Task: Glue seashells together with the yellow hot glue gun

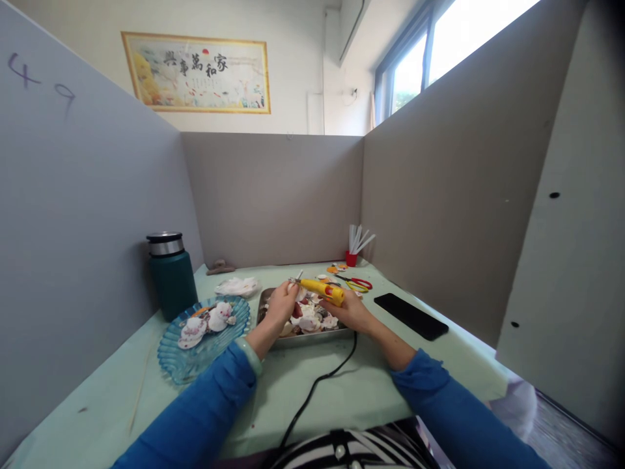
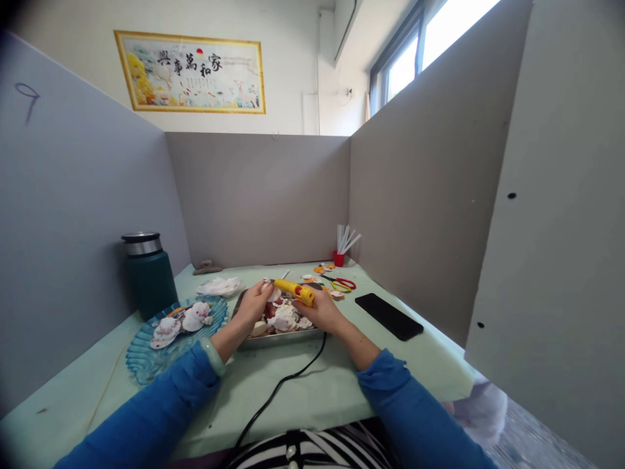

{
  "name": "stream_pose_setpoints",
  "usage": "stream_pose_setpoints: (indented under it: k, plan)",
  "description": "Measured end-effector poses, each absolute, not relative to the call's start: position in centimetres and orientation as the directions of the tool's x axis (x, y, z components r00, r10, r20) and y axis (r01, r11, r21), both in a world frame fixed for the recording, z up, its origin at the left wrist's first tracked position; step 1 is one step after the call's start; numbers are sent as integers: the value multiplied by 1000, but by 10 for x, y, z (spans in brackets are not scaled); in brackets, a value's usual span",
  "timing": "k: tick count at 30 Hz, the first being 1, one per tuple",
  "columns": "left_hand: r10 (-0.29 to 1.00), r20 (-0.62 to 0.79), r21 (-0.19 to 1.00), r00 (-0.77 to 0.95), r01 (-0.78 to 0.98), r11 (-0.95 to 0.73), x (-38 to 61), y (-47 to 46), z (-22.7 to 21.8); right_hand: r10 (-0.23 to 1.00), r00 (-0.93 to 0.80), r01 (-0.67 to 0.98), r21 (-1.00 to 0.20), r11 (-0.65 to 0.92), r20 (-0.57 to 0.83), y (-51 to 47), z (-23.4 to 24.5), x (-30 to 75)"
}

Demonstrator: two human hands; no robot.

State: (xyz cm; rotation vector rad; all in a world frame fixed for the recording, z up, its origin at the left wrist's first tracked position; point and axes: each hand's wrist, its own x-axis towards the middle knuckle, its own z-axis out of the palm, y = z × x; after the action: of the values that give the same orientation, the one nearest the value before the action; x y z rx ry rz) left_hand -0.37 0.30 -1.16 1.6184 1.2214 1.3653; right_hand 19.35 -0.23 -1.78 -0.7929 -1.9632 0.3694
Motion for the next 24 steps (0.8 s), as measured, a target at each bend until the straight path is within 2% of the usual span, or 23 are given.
stream_pose_setpoints:
  k: [24]
  plan:
    - [941,337,911,5,249,-328,-4,1,-10,662,-344,380,-546,747,666,1,-22,195]
